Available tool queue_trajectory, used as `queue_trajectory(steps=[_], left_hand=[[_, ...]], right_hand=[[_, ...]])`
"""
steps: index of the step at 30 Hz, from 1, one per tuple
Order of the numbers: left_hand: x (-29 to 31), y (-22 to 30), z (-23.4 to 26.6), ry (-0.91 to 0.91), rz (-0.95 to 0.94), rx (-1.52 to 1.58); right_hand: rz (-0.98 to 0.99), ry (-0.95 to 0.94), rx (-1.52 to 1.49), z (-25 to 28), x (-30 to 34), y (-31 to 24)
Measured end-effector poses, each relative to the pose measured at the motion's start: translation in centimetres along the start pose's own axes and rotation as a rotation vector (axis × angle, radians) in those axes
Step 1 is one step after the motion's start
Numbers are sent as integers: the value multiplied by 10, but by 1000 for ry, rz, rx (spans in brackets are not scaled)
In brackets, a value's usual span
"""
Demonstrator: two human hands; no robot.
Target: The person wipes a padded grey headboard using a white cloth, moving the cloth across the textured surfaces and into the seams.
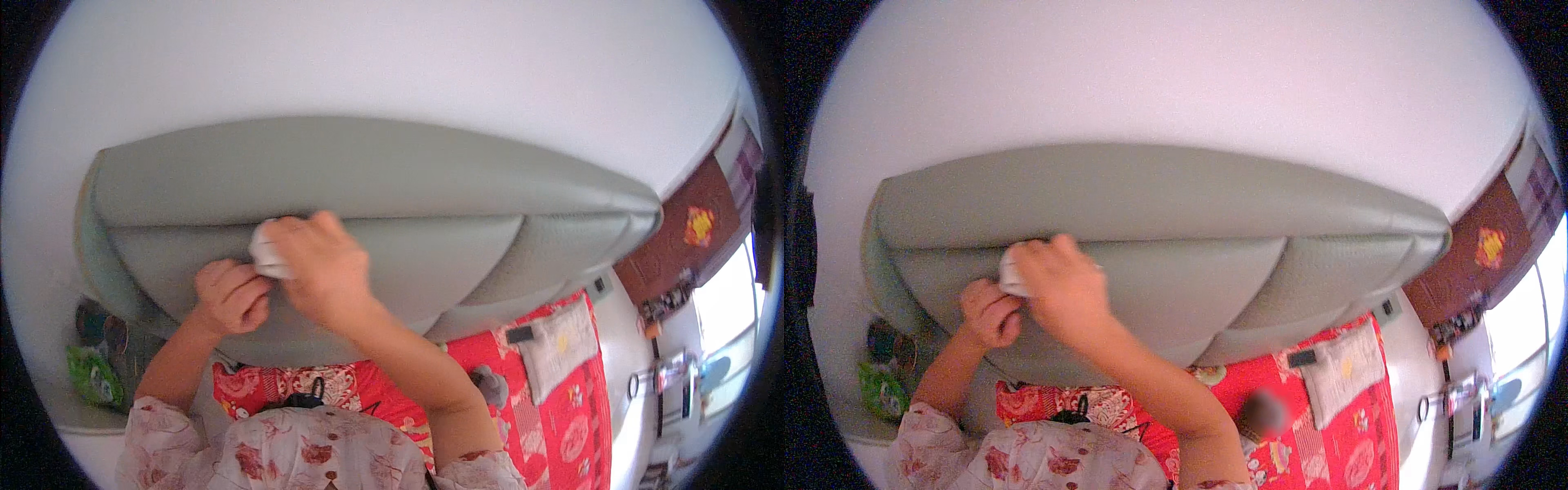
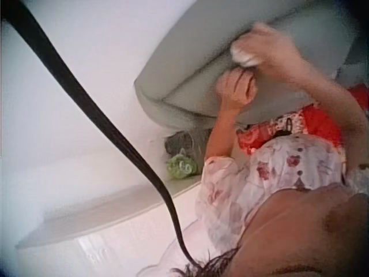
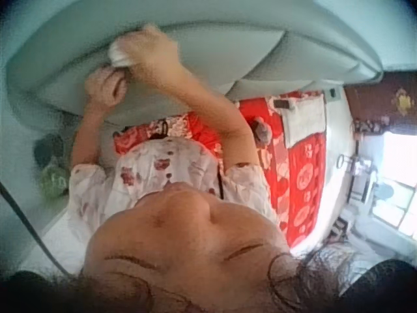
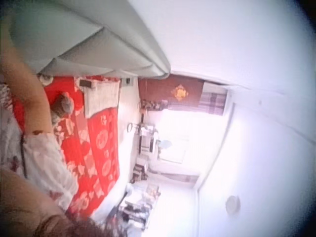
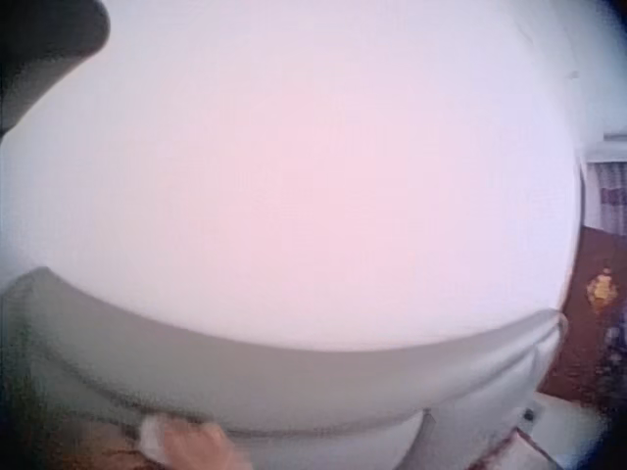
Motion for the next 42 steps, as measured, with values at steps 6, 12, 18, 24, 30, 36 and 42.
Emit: queue_trajectory(steps=[6,12,18,24,30,36,42], left_hand=[[-9,12,3,96,232,346],[-20,63,-13,140,625,1323],[-11,54,-17,262,658,1482],[18,4,39,402,768,728],[-92,24,45,-44,74,-106],[-134,55,-28,-445,190,13],[-154,71,-62,-131,-29,-86]], right_hand=[[-661,218,-1221,18,43,7],[-693,218,-1430,-11,64,-20],[-335,1,-736,9,51,-12],[-336,261,-61,77,75,51],[-149,211,392,53,83,71],[-124,292,369,44,89,79],[-88,386,274,37,96,87]])
Point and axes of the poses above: each hand's wrist, its own x-axis away from the middle knuckle, its own z-axis out of the back of the hand, y = z × x, the point moved 2 cm from there along -x, towards the middle knuckle, and after that the axes turned 9 degrees about -y, right-handed, at the moved point
